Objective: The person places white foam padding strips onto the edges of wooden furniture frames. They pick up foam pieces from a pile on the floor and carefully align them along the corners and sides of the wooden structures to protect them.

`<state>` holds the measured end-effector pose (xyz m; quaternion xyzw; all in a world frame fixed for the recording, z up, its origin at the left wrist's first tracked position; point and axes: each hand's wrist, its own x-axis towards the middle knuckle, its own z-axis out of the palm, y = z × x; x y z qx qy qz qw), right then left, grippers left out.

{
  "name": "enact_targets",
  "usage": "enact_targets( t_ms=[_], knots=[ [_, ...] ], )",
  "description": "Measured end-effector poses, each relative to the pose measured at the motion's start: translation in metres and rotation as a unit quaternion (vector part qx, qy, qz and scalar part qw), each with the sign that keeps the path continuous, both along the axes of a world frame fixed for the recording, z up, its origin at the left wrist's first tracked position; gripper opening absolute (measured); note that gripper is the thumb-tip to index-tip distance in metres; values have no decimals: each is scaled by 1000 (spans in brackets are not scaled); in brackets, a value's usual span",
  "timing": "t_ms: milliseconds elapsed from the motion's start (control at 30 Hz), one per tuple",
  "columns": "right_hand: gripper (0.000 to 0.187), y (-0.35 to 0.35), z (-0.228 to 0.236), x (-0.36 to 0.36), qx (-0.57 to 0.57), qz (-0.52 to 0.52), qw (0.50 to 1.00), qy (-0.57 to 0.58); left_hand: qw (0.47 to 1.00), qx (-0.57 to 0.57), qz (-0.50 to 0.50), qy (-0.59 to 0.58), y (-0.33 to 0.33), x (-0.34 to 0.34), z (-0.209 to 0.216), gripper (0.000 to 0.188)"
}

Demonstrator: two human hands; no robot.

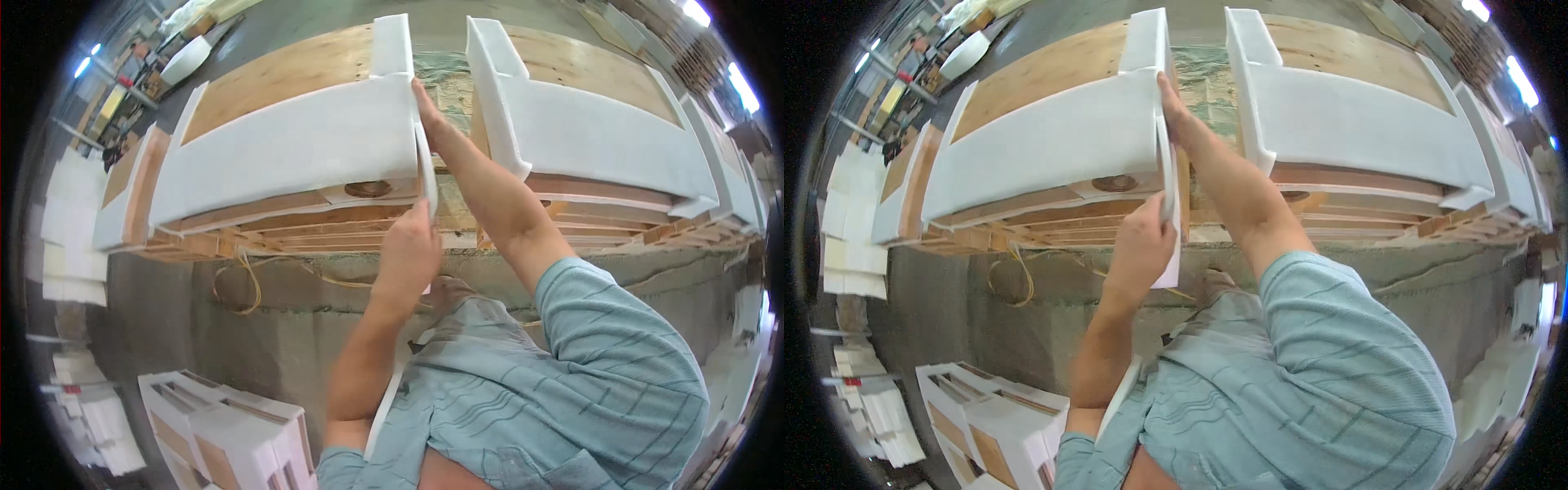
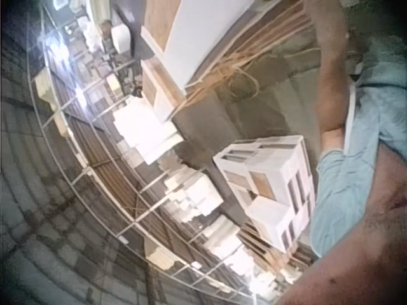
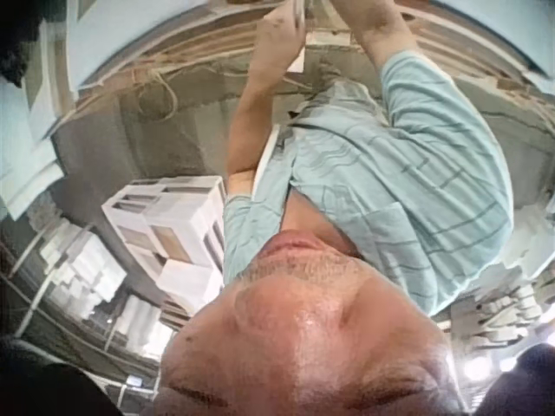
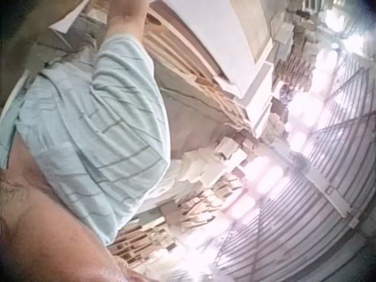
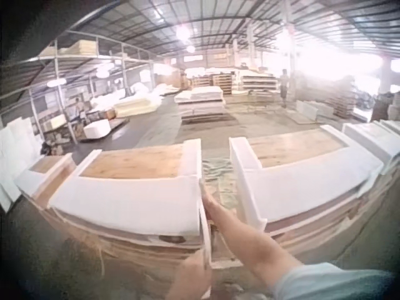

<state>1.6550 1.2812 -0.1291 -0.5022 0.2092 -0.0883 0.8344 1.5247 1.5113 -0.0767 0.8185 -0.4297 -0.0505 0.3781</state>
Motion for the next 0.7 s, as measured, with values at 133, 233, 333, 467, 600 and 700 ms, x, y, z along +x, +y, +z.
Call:
enact_targets(
  t_ms=[133, 233, 333, 467, 600, 700],
  knots=[
    [88, 10, -6, -18, 25, -6, 999, -32, 999, 3, -2, 49, 17, 17, 11, 35],
    [90, 25, 14, -32, 31, -28, 999, 0, 997, 35, -43, 53, 21, 29, 14, 35],
    [92, 48, 11, -53, 37, -47, 998, 32, 994, 51, -70, 63, 27, 41, 12, 36],
    [94, 59, -11, -61, 83, -70, 994, 22, 985, 75, -105, 113, 33, 64, 10, 37],
    [87, 75, -6, -74, 104, -130, 984, 60, 977, 60, -172, 113, 44, 92, 13, 34],
    [89, 106, -12, -88, 83, -216, 972, 42, 962, 79, -215, 145, 66, 113, 7, 32]
  ],
)
